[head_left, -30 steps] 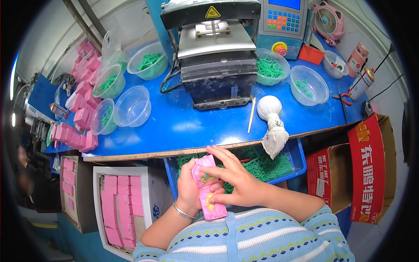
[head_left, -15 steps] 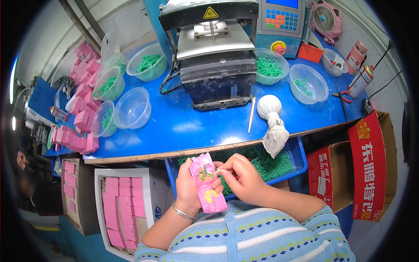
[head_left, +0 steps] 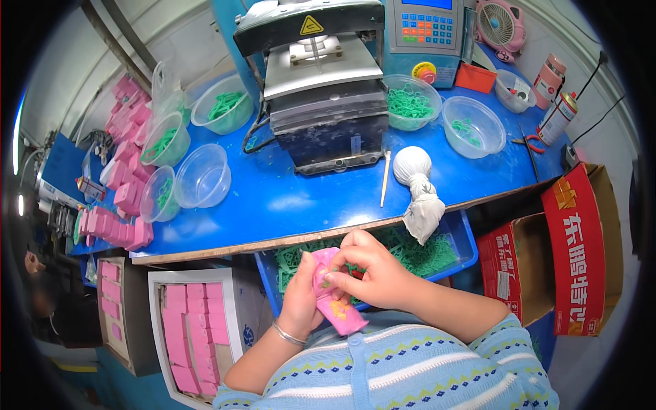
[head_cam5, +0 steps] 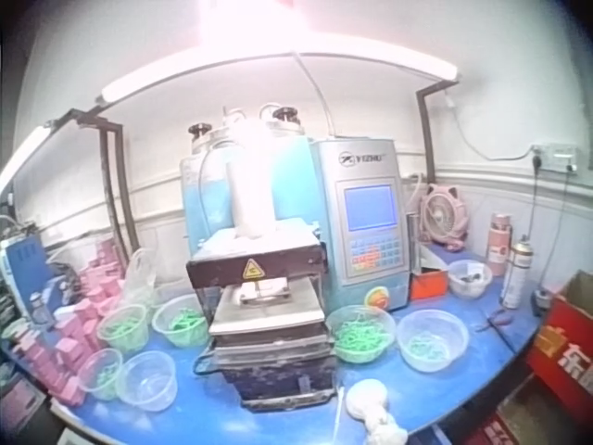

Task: The person is inserting small green plastic pieces into pink silicone/wax molds at a workbench.

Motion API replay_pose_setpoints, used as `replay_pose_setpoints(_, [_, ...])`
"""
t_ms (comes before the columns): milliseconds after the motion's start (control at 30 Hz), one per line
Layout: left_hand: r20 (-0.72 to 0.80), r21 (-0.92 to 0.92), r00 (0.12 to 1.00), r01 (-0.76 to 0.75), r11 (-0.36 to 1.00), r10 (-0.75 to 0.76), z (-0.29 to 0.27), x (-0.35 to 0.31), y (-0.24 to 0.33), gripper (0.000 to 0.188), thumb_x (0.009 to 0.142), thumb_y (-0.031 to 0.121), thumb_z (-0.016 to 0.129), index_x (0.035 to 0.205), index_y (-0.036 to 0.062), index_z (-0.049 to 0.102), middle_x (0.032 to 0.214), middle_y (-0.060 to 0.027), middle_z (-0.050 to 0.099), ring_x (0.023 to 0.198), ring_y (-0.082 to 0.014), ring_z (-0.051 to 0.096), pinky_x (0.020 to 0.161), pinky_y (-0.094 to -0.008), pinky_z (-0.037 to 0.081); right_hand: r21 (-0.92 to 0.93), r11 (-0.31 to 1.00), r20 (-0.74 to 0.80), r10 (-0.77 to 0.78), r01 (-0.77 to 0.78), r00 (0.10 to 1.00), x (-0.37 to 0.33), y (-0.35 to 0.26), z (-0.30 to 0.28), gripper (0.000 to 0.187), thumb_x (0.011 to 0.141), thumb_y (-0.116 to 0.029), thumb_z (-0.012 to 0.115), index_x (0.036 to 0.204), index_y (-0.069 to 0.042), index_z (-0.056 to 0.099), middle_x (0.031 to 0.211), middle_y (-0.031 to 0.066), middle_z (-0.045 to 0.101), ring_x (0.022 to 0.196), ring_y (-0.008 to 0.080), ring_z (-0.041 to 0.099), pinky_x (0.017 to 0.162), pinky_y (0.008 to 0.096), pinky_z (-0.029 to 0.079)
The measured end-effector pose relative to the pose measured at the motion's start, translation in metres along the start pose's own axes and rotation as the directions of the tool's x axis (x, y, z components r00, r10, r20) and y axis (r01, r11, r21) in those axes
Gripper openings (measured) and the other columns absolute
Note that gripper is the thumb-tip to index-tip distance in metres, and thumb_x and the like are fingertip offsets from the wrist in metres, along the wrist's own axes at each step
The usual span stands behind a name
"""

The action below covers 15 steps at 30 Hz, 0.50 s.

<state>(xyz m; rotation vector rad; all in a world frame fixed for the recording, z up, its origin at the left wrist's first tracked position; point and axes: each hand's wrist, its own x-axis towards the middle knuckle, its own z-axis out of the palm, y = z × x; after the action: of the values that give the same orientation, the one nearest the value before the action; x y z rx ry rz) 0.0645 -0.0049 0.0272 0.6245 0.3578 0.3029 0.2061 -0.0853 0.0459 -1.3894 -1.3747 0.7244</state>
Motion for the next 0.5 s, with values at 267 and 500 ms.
replay_pose_setpoints(267, [0.021, 0.525, 0.999, 0.014, 0.851, -0.03, 0.009, -0.003, 0.017, 0.051, 0.07, 0.011, 0.073, 0.113, 0.0017, 0.047, 0.099, -0.0039, 0.056, 0.09, -0.0093, 0.054, 0.079, -0.0251, 0.047, -0.176, 0.977, -0.056, -0.133, 0.122, 0.989, 0.0, -0.013, -0.003, 0.016, 0.072, -0.016, 0.07, 0.075, -0.004, 0.06, 0.081, 0.0095, 0.048, 0.08, 0.0256, 0.049, 0.073, 0.0366, 0.04])
replay_pose_setpoints(500, [-0.062, 0.654, 0.991, -0.052, 0.755, 0.121, -0.002, 0.002, 0.001, 0.038, 0.077, 0.012, 0.068, 0.109, 0.0037, 0.049, 0.1, -0.0039, 0.057, 0.091, -0.0101, 0.055, 0.077, -0.0256, 0.047, -0.305, 0.872, -0.023, -0.409, 0.383, 0.912, 0.001, -0.021, -0.004, 0.015, 0.067, -0.014, 0.073, 0.079, -0.008, 0.064, 0.078, 0.0066, 0.046, 0.075, 0.0241, 0.048, 0.067, 0.0337, 0.039])
